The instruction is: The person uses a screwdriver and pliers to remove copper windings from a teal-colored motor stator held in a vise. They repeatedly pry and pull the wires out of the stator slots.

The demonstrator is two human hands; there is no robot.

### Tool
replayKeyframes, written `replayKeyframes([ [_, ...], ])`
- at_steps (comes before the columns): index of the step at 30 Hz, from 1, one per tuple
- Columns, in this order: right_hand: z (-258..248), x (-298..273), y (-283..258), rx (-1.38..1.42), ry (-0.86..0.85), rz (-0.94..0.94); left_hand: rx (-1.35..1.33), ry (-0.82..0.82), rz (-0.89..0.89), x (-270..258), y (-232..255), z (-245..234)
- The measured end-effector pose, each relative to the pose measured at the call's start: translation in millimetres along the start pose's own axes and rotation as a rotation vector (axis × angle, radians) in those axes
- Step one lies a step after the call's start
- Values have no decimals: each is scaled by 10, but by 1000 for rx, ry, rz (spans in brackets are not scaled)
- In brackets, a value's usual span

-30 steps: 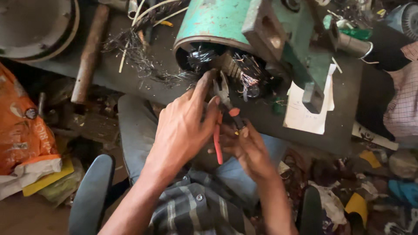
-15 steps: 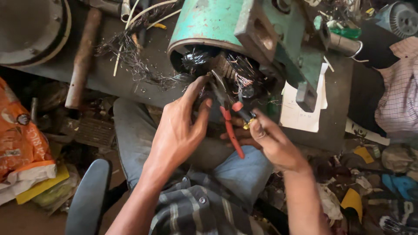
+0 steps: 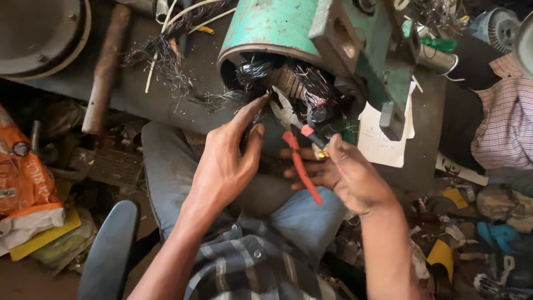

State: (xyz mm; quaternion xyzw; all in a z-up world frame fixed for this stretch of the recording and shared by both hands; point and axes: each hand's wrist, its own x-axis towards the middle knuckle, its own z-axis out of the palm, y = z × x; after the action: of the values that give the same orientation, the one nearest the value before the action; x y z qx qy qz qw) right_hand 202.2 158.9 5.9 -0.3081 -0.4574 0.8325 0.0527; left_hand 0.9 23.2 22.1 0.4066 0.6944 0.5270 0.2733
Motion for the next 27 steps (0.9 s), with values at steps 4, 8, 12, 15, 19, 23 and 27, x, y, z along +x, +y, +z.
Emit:
replayKeyframes([
  [4, 34, 11, -100, 91, 18, 90, -41, 23, 78, 5, -15, -9],
  [8, 88, -11, -47, 67, 62, 70, -51, 50, 138, -11, -45, -6],
  [12, 196, 28, 124, 42, 130, -7, -19, -23, -106, 11, -63, -18],
  [15, 265, 36, 288, -15, 148, -78, -45, 9, 65, -14, -71, -19],
  [19, 267, 33, 310, 22, 155, -76, 1, 14, 100, -33, -88, -33],
  [23, 234, -13, 158, -42, 76, -81, -28, -2, 70, -20, -125, -40],
  [27, 244, -96, -13, -413, 95, -149, -21, -6, 91, -16, -130, -57],
])
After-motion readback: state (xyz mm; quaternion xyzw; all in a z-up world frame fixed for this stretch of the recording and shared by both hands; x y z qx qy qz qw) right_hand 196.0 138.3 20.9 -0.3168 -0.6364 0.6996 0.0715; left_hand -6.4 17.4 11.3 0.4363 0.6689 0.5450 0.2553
